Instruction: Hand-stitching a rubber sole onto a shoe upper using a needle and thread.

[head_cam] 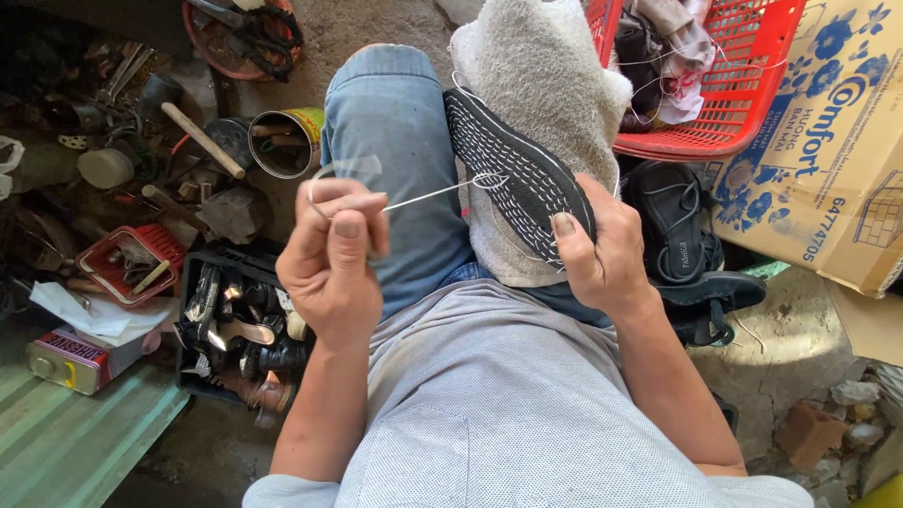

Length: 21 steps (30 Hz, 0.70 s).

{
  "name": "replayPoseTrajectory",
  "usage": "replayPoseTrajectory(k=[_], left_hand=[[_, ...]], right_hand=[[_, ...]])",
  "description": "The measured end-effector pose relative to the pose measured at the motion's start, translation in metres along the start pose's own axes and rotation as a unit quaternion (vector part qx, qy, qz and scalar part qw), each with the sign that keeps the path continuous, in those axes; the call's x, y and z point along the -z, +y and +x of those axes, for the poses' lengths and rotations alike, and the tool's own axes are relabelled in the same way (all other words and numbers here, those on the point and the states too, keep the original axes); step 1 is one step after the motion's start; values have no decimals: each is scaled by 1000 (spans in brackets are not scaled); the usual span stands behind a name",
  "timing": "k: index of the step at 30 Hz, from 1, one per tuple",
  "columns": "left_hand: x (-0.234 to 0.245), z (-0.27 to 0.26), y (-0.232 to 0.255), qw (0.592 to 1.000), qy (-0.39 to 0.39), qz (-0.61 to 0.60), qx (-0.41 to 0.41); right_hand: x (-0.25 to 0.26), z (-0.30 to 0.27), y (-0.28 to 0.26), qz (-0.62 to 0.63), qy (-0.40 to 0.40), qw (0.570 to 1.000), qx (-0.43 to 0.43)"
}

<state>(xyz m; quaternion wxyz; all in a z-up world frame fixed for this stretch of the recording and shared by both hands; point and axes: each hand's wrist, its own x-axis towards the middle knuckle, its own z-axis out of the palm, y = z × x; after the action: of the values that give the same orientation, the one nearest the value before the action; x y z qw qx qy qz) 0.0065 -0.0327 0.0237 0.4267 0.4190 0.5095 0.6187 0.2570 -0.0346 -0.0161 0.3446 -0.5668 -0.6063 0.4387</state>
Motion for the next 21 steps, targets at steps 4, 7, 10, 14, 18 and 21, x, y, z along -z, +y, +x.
replayPoseTrajectory(k=[4, 7, 10, 14, 18, 21], left_hand=[[-7, -1, 6, 992, -8, -107, 73], [-13, 4, 4, 982, -98, 79, 139], [-19, -13, -23, 963, -171, 152, 144], [-26, -25, -22, 948, -207, 133, 204], [-28, -32, -25, 966, -154, 129, 164], [-27, -32, -24, 971, -142, 130, 141]], right_hand=[[2, -3, 13, 9, 3, 1000, -4], [-1, -6, 18, 14, 16, 1000, -1], [-1, -11, 18, -1, 14, 1000, -17], [0, -8, -7, -1, -2, 1000, -26], [7, -12, -2, -42, -60, 996, -42], [21, -11, 15, -16, -34, 996, -77]])
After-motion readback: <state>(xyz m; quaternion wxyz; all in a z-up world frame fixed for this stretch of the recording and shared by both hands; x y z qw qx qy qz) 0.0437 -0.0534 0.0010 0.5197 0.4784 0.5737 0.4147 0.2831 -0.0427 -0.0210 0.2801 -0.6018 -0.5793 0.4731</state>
